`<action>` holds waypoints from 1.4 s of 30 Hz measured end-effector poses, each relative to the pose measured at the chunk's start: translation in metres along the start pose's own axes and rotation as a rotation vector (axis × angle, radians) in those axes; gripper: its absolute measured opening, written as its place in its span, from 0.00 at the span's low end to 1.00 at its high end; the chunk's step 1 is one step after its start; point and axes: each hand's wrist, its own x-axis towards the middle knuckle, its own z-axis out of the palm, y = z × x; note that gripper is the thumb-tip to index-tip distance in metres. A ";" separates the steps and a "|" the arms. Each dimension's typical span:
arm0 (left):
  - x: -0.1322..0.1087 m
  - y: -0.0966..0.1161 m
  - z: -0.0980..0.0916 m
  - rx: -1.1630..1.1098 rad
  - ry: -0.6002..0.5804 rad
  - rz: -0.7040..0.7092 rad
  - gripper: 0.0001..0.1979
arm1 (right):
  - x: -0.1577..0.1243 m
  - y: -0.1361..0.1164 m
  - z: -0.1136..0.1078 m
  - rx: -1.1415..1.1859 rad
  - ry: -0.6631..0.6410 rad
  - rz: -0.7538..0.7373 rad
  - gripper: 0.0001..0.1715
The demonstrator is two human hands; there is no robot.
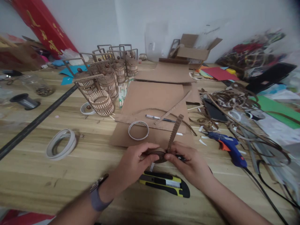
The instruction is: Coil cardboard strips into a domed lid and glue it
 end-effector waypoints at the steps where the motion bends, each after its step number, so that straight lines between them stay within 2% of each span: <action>1: 0.001 -0.001 0.000 -0.049 0.026 -0.014 0.17 | -0.001 0.001 0.000 0.014 0.019 0.024 0.15; 4: 0.002 -0.001 -0.002 -0.105 0.038 -0.004 0.16 | -0.001 0.003 0.000 0.059 0.041 0.085 0.14; 11: -0.001 0.008 -0.009 0.139 0.012 0.075 0.14 | 0.004 -0.003 -0.006 0.104 -0.037 0.112 0.12; 16: -0.002 0.009 -0.010 0.307 0.011 0.166 0.13 | 0.003 -0.003 -0.009 0.120 0.013 0.139 0.07; 22: -0.004 0.005 -0.009 0.467 0.022 0.310 0.13 | 0.004 -0.006 -0.009 0.087 -0.014 0.063 0.08; 33: -0.003 0.005 -0.007 0.725 -0.005 0.523 0.16 | 0.001 -0.002 -0.001 -0.028 -0.137 -0.059 0.18; 36: -0.002 0.004 -0.007 0.684 0.040 0.535 0.15 | 0.000 -0.003 0.003 0.000 -0.099 0.022 0.20; 39: -0.003 0.001 -0.004 0.552 0.139 0.463 0.15 | 0.000 -0.004 0.006 0.061 0.010 0.131 0.21; 42: -0.006 -0.002 0.005 0.502 0.206 0.394 0.25 | -0.001 -0.003 0.011 0.173 0.105 0.266 0.19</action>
